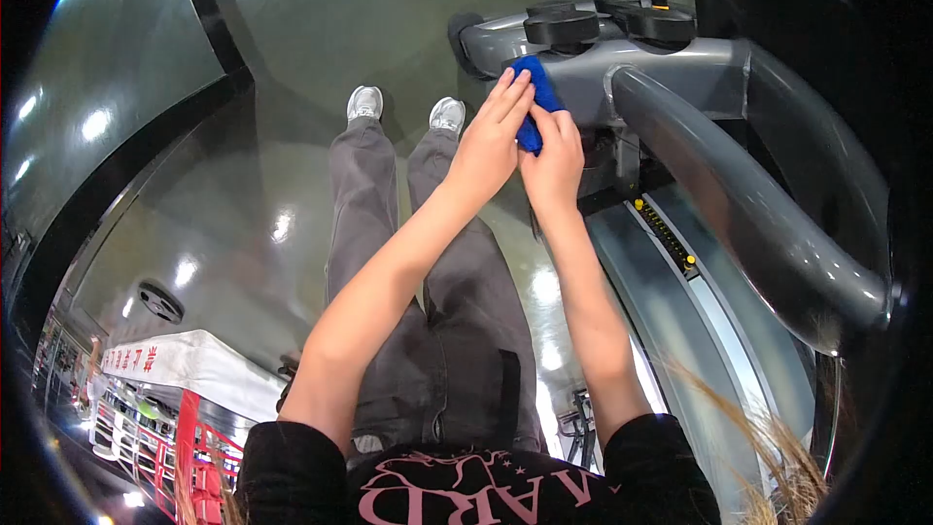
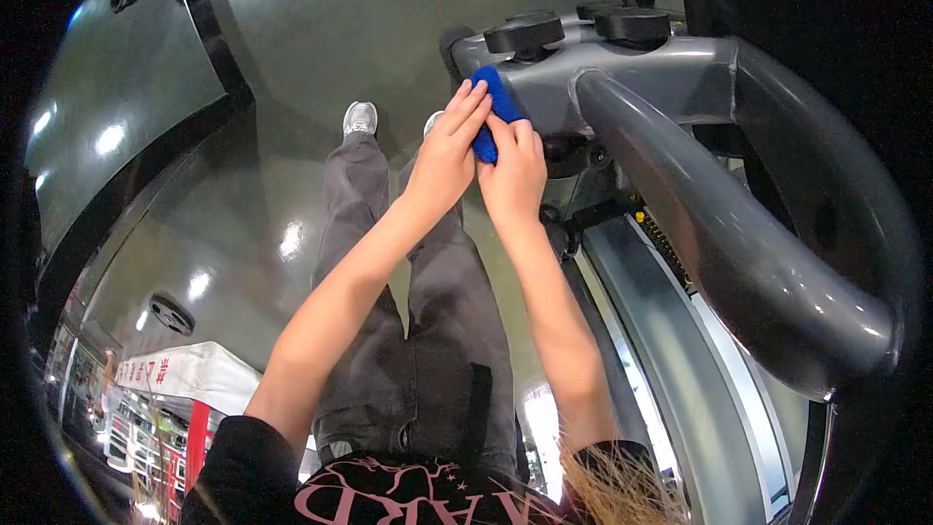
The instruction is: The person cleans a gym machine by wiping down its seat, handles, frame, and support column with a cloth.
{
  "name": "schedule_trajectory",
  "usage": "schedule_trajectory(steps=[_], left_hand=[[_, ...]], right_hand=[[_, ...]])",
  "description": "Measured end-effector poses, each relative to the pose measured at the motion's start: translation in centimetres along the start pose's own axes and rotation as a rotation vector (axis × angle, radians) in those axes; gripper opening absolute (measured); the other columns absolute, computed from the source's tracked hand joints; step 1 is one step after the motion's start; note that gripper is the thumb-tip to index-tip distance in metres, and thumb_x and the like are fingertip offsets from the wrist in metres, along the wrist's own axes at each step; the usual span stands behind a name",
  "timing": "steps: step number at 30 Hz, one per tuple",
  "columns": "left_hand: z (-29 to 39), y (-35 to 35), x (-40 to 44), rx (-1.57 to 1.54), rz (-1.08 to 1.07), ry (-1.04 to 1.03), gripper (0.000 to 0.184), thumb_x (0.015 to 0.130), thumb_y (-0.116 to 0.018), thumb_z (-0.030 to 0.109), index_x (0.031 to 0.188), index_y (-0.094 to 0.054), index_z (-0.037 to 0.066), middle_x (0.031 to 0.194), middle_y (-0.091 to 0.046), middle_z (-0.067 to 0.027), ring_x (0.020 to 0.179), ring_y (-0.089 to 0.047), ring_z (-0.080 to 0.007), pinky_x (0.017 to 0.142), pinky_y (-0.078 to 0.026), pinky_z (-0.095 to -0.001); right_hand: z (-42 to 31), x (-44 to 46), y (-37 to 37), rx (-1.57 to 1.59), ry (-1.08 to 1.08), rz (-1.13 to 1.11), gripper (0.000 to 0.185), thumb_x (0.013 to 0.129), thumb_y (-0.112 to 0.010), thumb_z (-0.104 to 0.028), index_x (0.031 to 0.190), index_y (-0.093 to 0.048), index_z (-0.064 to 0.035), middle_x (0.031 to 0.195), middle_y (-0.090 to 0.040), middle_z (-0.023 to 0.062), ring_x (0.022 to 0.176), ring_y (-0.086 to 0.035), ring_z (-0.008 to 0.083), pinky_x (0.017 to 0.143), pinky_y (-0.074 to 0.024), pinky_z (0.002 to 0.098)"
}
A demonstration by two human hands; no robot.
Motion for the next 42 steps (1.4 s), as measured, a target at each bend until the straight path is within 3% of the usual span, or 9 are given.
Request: schedule_trajectory(steps=[7, 12, 22, 27, 29, 34, 38, 41, 42], left_hand=[[1.7, -1.5, 3.6, 0.226, -0.007, -0.08, 0.048, 0.069, -0.053, 0.003, 0.116, -0.051, -0.004, 0.122, -0.051, -0.0191, 0.117, -0.046, -0.0342, 0.099, -0.037, -0.0396], [1.5, -1.8, 4.7, 0.31, 0.001, -0.031, 0.044, 0.069, -0.053, 0.006, 0.112, -0.052, -0.006, 0.115, -0.055, -0.0201, 0.11, -0.05, -0.0336, 0.095, -0.04, -0.04], [-0.9, 1.8, 2.0, 0.07, 0.004, 0.099, 0.038, 0.077, -0.053, 0.005, 0.114, -0.051, -0.004, 0.118, -0.053, -0.0209, 0.11, -0.049, -0.0342, 0.095, -0.039, -0.0394], [2.1, 0.5, 1.4, -0.028, 0.03, 0.016, 0.048, 0.075, -0.058, 0.005, 0.121, -0.046, -0.003, 0.121, -0.05, -0.0198, 0.111, -0.046, -0.0359, 0.094, -0.038, -0.0412], [3.0, -0.6, 2.1, -0.041, 0.018, 0.034, 0.052, 0.073, -0.059, 0.006, 0.122, -0.044, -0.005, 0.121, -0.049, -0.0207, 0.112, -0.045, -0.0364, 0.096, -0.037, -0.0413], [1.7, -3.1, 3.9, -0.127, 0.018, 0.072, 0.052, 0.073, -0.056, 0.008, 0.121, -0.044, -0.007, 0.124, -0.047, -0.02, 0.12, -0.038, -0.034, 0.1, -0.034, -0.0402], [1.9, -4.7, 4.7, 0.068, -0.008, -0.094, 0.048, 0.076, -0.053, 0.009, 0.121, -0.044, -0.005, 0.124, -0.046, -0.0185, 0.123, -0.035, -0.0323, 0.102, -0.032, -0.0368], [3.0, -5.1, 6.2, -0.474, 0.07, 0.094, 0.047, 0.076, -0.055, 0.012, 0.119, -0.046, -0.005, 0.123, -0.047, -0.0192, 0.123, -0.036, -0.0311, 0.101, -0.032, -0.0363], [3.0, -4.9, 6.8, -0.462, 0.056, 0.092, 0.048, 0.075, -0.057, 0.015, 0.117, -0.048, -0.005, 0.121, -0.048, -0.0203, 0.119, -0.04, -0.031, 0.1, -0.034, -0.0359]], right_hand=[[1.0, 2.7, 2.9, -0.035, -0.079, 0.055, 0.05, 0.064, -0.063, 0.002, 0.112, -0.059, -0.0093, 0.088, -0.048, 0.0105, 0.082, -0.052, 0.0283, 0.075, -0.0437, 0.0371], [0.7, 3.8, 2.6, -0.135, -0.054, 0.042, 0.04, 0.069, -0.064, -0.012, 0.109, -0.061, -0.0098, 0.087, -0.05, 0.0104, 0.083, -0.052, 0.0287, 0.074, -0.043, 0.0377], [-1.5, 4.2, 1.7, -0.044, 0.083, -0.083, 0.044, 0.06, -0.06, 0.006, 0.098, -0.065, -0.0152, 0.089, -0.048, 0.0096, 0.087, -0.048, 0.0288, 0.077, -0.0415, 0.0379], [-2.2, 5.0, 5.7, -0.209, 0.173, 0.111, 0.042, 0.056, -0.056, 0.009, 0.089, -0.066, -0.0135, 0.091, -0.048, 0.0114, 0.09, -0.046, 0.0303, 0.08, -0.0389, 0.0387], [-2.8, 5.5, 6.0, -0.173, 0.125, 0.146, 0.035, 0.062, -0.055, 0.008, 0.09, -0.066, -0.0108, 0.096, -0.05, 0.0137, 0.096, -0.046, 0.0317, 0.085, -0.0382, 0.0409], [-3.2, 6.9, 4.9, -0.289, 0.105, -0.002, 0.03, 0.076, -0.05, -0.002, 0.106, -0.058, 0.0015, 0.116, -0.048, 0.0207, 0.114, -0.041, 0.0376, 0.097, -0.0334, 0.0439], [-3.3, 6.3, 7.2, -0.381, 0.076, -0.152, 0.043, 0.081, -0.046, -0.006, 0.121, -0.044, 0.0082, 0.128, -0.04, 0.0286, 0.124, -0.032, 0.0433, 0.103, -0.0282, 0.0453], [-3.5, 6.4, 7.7, -0.348, 0.096, -0.148, 0.045, 0.082, -0.041, -0.003, 0.124, -0.039, 0.0106, 0.129, -0.036, 0.0342, 0.124, -0.03, 0.0475, 0.103, -0.0266, 0.0465], [-3.7, 6.6, 7.7, -0.357, 0.092, -0.135, 0.045, 0.082, -0.04, -0.003, 0.124, -0.039, 0.0109, 0.128, -0.035, 0.0345, 0.123, -0.03, 0.0479, 0.103, -0.0266, 0.0464]])
Point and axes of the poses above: each hand's wrist, its own x-axis towards the middle knuckle, its own y-axis out of the back of the hand, z = x × y, the point moved 1 cm from there along x, towards the middle knuckle
